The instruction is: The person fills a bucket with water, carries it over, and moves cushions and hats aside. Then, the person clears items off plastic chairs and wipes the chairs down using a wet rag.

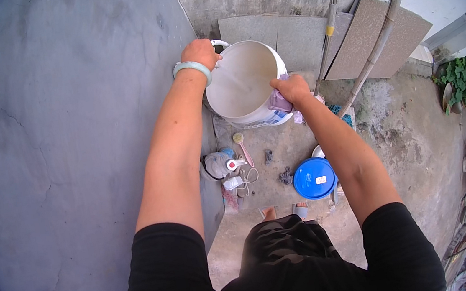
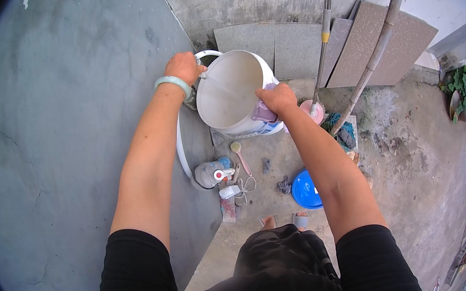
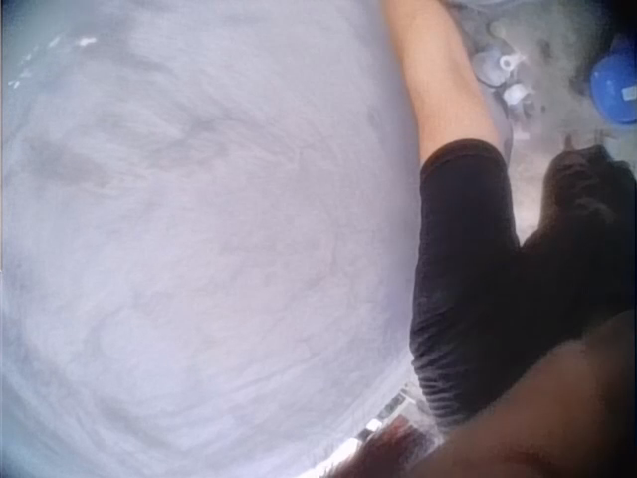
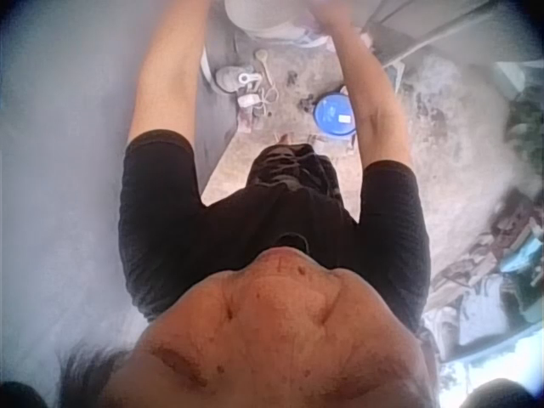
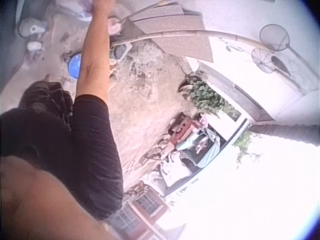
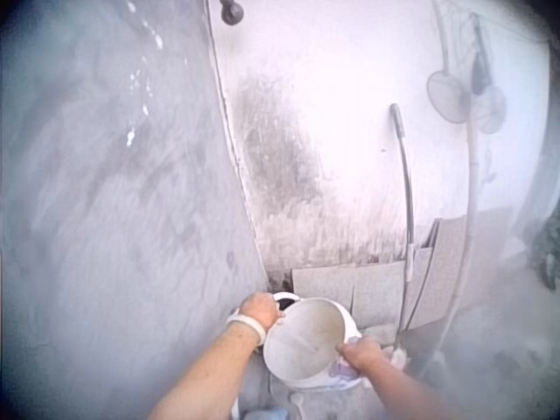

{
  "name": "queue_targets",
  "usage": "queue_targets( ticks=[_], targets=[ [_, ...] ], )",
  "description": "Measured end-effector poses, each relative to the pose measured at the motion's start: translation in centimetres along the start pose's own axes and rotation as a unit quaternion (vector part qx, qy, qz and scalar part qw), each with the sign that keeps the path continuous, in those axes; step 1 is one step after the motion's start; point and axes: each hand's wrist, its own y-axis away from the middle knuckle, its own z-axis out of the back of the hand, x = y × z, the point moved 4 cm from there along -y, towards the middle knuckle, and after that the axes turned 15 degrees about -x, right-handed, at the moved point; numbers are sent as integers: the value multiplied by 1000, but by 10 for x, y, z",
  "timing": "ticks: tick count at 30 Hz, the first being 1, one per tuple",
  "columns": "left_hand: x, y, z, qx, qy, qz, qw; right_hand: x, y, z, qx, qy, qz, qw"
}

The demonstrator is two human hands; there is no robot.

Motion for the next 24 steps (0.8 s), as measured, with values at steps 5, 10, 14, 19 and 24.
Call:
queue_targets(
  ticks=[5, 10, 14, 19, 24],
  targets=[
    [-1, 1, -1, -14, -7, 2, 1000, 0, 1, -1, -3, -1, 2, 1000],
    [-1, 0, -1, -12, -13, 18, 1000, -1, -2, -5, -3, -2, -4, 1000],
    [-3, 0, 1, -7, -12, 27, 1000, -1, -3, -6, -1, -1, -4, 1000],
    [-3, 0, 1, -3, -3, 33, 999, -5, -3, -9, 7, -35, -25, 999],
    [-1, -1, 0, -7, 2, 39, 999, -10, -9, -8, 0, -8, -12, 1000]
  ],
)
